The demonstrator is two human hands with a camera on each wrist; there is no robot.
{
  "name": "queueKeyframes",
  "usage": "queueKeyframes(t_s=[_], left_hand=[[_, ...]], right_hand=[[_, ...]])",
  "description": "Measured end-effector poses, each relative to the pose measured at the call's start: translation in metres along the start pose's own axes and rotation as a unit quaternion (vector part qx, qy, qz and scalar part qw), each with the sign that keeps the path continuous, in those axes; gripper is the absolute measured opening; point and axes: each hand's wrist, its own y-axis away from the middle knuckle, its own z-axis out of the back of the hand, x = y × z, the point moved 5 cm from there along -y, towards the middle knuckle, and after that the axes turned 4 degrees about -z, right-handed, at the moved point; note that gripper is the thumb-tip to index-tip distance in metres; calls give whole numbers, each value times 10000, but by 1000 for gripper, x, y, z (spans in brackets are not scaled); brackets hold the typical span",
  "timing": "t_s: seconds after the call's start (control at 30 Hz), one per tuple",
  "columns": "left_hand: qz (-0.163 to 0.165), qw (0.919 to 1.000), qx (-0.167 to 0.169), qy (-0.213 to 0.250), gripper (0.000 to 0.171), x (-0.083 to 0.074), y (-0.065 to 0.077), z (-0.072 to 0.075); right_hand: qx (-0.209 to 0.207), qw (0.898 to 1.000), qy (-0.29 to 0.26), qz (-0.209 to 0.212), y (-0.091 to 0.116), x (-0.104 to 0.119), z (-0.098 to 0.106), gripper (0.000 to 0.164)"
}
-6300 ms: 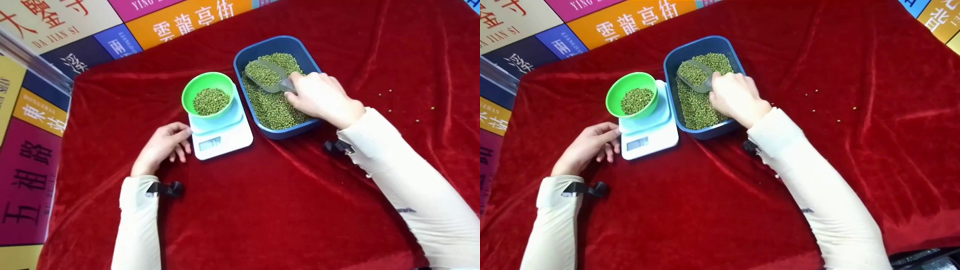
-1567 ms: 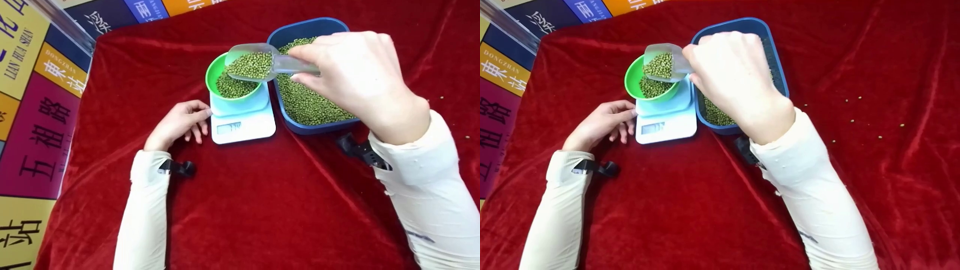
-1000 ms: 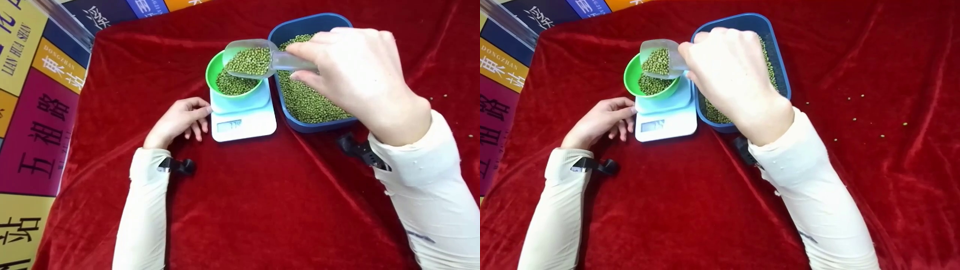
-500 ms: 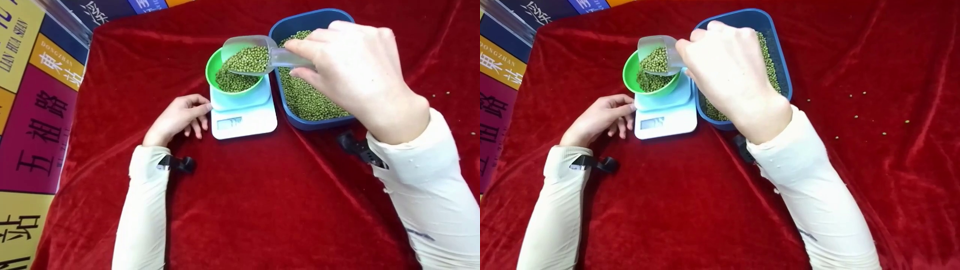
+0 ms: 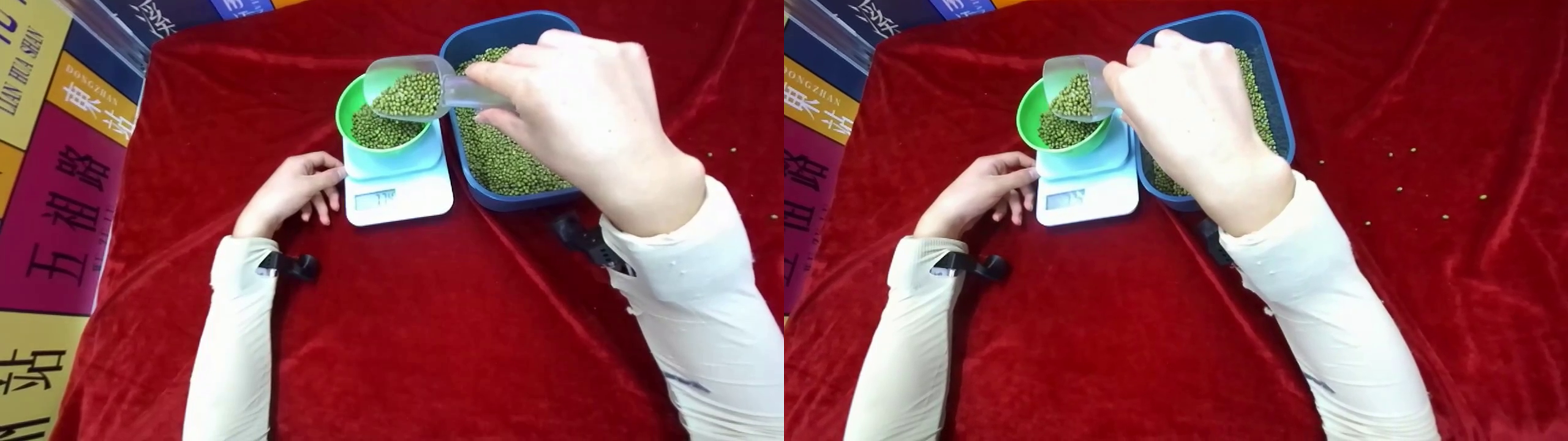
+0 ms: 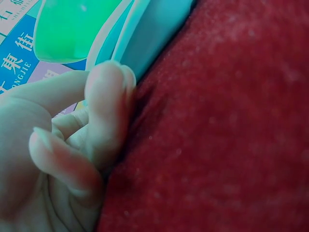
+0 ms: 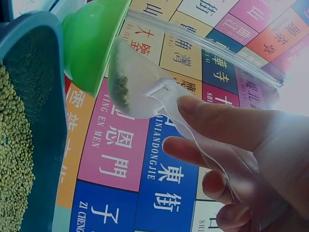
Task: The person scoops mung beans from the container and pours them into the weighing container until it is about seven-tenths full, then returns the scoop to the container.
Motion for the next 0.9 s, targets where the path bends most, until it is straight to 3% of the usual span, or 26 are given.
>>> queueKeyframes(t_s=[0.9], left_hand=[[4, 10000, -6, 16, 34, -2, -2, -2]], right_hand=[[-33, 10000, 47, 26, 2, 0, -2, 33]])
